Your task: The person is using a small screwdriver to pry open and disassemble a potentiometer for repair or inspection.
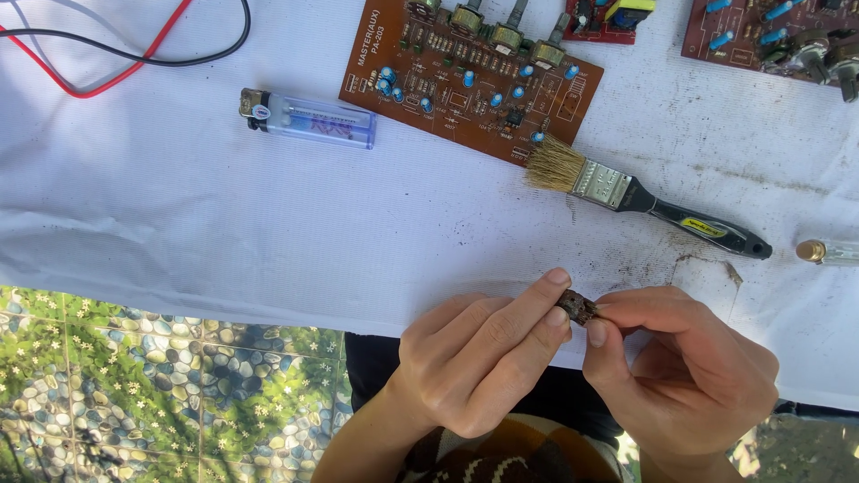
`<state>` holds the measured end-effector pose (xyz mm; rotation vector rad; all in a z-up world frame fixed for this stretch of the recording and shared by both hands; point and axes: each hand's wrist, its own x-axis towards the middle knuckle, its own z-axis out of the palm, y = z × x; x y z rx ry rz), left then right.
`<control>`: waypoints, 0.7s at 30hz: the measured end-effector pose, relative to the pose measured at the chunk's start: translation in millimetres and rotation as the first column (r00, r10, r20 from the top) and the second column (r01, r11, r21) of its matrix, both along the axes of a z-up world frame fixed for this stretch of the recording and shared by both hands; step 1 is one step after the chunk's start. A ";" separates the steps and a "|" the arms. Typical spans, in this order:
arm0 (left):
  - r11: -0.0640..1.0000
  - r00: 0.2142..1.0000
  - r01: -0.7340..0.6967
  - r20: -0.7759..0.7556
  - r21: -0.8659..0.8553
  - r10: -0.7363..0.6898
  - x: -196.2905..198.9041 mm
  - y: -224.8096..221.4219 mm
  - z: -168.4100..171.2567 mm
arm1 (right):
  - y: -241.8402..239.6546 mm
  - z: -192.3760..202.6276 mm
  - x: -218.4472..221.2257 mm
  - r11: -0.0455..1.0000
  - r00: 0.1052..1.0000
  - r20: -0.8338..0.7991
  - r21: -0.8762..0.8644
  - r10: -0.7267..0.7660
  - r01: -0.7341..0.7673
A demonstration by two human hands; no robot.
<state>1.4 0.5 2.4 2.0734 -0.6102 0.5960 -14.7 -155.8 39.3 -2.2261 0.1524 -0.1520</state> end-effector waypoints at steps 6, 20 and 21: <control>1.000 1.000 -0.006 0.008 0.009 0.006 -0.6 -1.3 -1.1 | 1.8 1.7 0.8 1.000 1.000 -0.007 0.002 0.001 -0.001; 1.000 1.000 -0.001 -0.013 0.004 0.001 -0.1 -0.5 1.0 | 0.9 1.8 1.0 1.000 1.000 -0.006 0.003 0.012 -0.012; 1.000 1.000 0.005 -0.016 0.000 -0.005 0.5 -0.3 1.8 | 0.4 1.6 0.8 1.000 1.000 -0.008 0.003 0.015 -0.015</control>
